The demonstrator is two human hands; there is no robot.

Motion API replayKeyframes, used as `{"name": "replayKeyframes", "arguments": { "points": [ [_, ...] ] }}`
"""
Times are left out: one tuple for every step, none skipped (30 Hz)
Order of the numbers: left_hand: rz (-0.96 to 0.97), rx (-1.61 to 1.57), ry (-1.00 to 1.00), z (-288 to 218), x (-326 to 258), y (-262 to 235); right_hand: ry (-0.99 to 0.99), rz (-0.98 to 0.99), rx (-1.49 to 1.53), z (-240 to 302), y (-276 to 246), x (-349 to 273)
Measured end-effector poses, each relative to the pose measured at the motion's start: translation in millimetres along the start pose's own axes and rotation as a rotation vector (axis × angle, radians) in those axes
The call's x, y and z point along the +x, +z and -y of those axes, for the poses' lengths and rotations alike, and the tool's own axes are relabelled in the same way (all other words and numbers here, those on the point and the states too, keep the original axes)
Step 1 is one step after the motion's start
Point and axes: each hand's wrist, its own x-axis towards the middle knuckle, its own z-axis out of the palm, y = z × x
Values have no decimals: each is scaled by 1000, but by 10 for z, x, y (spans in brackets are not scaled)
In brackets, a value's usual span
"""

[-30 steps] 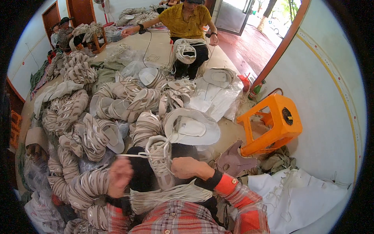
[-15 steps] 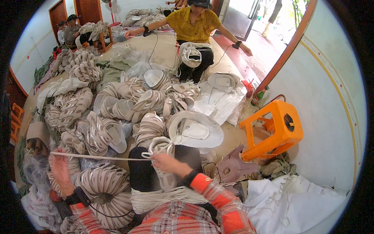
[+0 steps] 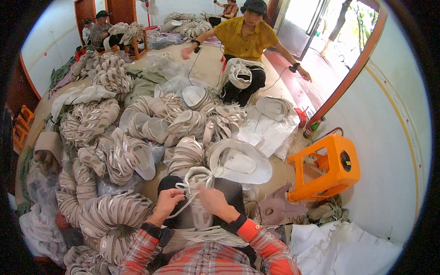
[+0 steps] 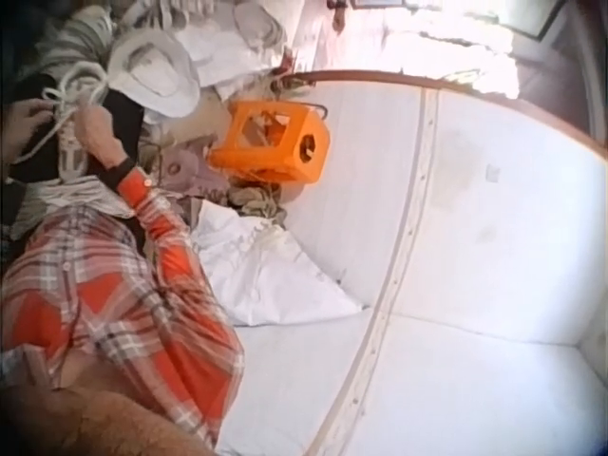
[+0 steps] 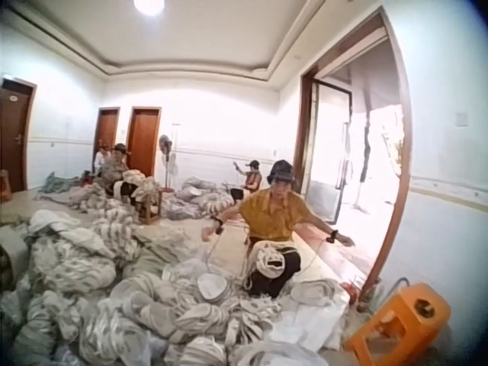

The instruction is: The recorder is lacing shoe uppers while seated on the floor in an assembly area.

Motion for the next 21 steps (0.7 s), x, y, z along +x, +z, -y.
{"name": "replayKeyframes", "arguments": {
  "points": [
    [-1,1,4,-11,18,43,34,-2,17,-26,4,34],
    [-56,158,59,-22,36,77,67,-4,34,-53,13,64],
    [-110,316,113,-33,47,103,65,-7,36,-75,59,84],
    [-149,317,126,-68,40,121,57,-29,87,-33,82,96],
    [-149,321,128,-74,39,117,50,-51,140,-3,97,108],
    [-155,371,126,-69,32,109,50,-53,143,10,96,117],
    [-161,421,124,-61,28,108,104,22,158,22,90,117],
    [-164,424,120,-46,16,116,154,102,174,64,76,117],
    [-195,442,108,-46,20,144,153,102,177,59,84,122],
    [-225,459,96,-38,20,159,153,107,221,43,107,129],
    [-226,462,95,-17,7,158,152,112,266,22,137,134],
    [-232,444,102,6,1,169,154,109,267,-29,174,142],
    [-237,426,109,24,-2,179,85,95,323,-76,211,150],
    [-235,427,112,33,0,200,16,81,379,-124,244,156],
    [-267,513,136,66,-6,218,14,86,380,-77,213,164],
    [-295,597,164,81,6,245,147,187,519,5,117,168],
    [-295,595,163,83,22,259,282,287,656,44,66,181],
    [-293,638,180,63,23,267,282,285,656,37,69,188],
    [-291,680,198,44,36,275,279,292,649,23,79,200],
    [-292,680,202,32,61,282,275,298,642,6,89,219],
    [-326,710,218,34,68,287,268,299,639,-18,123,232]
  ]
}}
